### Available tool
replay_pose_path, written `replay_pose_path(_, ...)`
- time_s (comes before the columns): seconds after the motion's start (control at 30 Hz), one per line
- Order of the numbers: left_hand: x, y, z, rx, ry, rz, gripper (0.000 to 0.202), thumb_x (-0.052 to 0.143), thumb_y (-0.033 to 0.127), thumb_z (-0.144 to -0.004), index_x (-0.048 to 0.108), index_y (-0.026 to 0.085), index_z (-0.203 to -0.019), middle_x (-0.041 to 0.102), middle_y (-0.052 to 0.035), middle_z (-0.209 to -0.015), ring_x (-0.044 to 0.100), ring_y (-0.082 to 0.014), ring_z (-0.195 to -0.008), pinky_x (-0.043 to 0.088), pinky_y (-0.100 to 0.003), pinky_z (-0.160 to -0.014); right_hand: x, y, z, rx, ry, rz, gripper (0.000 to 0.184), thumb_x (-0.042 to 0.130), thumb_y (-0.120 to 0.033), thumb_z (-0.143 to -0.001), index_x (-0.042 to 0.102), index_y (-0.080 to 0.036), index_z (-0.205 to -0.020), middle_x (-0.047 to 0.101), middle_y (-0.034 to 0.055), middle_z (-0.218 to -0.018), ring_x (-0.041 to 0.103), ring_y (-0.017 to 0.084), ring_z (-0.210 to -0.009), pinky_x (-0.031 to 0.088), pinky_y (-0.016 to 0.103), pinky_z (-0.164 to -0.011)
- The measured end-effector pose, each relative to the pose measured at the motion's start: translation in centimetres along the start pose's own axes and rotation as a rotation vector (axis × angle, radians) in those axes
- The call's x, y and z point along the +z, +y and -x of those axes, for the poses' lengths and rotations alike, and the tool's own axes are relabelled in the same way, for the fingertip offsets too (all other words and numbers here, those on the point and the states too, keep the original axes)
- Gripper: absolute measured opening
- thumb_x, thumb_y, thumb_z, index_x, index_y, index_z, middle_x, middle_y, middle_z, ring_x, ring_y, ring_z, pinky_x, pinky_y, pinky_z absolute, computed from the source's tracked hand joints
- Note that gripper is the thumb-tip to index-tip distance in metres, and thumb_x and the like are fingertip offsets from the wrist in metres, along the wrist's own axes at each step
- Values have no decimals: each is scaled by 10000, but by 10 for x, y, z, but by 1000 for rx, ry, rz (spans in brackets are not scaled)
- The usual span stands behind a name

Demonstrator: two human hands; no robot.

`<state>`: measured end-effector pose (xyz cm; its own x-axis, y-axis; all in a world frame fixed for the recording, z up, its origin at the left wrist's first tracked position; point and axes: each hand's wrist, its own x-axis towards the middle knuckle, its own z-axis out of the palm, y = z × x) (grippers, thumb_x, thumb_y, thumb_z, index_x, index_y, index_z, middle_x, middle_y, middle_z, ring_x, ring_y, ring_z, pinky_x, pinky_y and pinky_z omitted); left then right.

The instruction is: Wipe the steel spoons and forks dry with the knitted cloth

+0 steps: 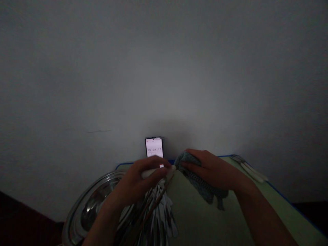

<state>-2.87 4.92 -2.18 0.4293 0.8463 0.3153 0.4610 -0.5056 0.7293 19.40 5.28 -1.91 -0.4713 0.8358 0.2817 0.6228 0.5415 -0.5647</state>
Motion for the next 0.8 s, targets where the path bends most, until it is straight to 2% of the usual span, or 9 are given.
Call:
replay_pose_path(0.07, 1, 3, -4, -8, 171, -81, 252, 585, 351, -790, 576, 196, -989, 621, 24, -677, 555, -102, -582, 419, -185, -510, 0, 0, -1, -8, 48, -10, 221, 408, -368, -896, 475, -202, -766, 573, 4, -756, 521, 142, -697, 370, 275, -638)
replay_pose_path(0.1, 2, 4, -6, -4, 242, -128, 270, 606, 352, -774, 563, 194, -989, 620, 31, -668, 548, -97, -556, 409, -177, -488, 0, -1, -1, -3, 79, -12, 218, 406, -360, -896, 464, -202, -757, 563, 0, -745, 513, 138, -689, 366, 274, -634)
replay_pose_path(0.2, 4, 8, -8, 72, 305, -286, 228, 665, 345, -722, 593, 180, -861, 622, 35, -653, 516, -82, -505, 385, -169, -459, 0, -4, -1, 27, 170, -24, 208, 408, -341, -894, 443, -204, -741, 535, -14, -708, 490, 129, -661, 357, 269, -617)
replay_pose_path(0.37, 3, 13, -4, 167, 204, -406, 235, 699, 364, -707, 650, 171, -831, 632, 41, -590, 518, -74, -469, 380, -169, -464, -4, -13, 2, 19, 180, -55, 221, 433, -357, -879, 454, -204, -720, 535, -26, -690, 488, 118, -642, 362, 256, -601)
replay_pose_path(0.53, -4, 14, -1, 194, 105, -364, 206, 671, 352, -745, 683, 173, -847, 694, 19, -674, 606, -97, -558, 429, -178, -531, -8, -16, 6, 23, 5, -79, 209, 488, -385, -844, 520, -200, -752, 592, -14, -729, 529, 127, -660, 382, 253, -588)
replay_pose_path(0.67, -5, 14, 0, 198, 20, -332, 214, 696, 339, -721, 700, 178, -863, 714, 11, -700, 632, -111, -582, 441, -183, -544, -10, -12, 8, 5, -203, -136, 158, 543, -332, -818, 588, -205, -901, 652, -10, -843, 579, 137, -744, 415, 242, -641)
replay_pose_path(0.73, -4, 13, -1, 195, 0, -322, 214, 691, 333, -728, 700, 185, -882, 719, 10, -724, 637, -113, -595, 443, -183, -550, -9, -9, 7, 8, -234, -136, 164, 532, -318, -828, 600, -206, -926, 656, -11, -837, 581, 134, -735, 417, 237, -635)
replay_pose_path(0.8, -2, 12, -1, 189, -5, -336, 195, 665, 331, -754, 698, 198, -893, 722, 9, -754, 641, -118, -620, 443, -191, -567, -7, -7, 4, 20, -187, -96, 171, 506, -330, -846, 605, -197, -886, 636, -10, -776, 559, 129, -687, 403, 237, -599)
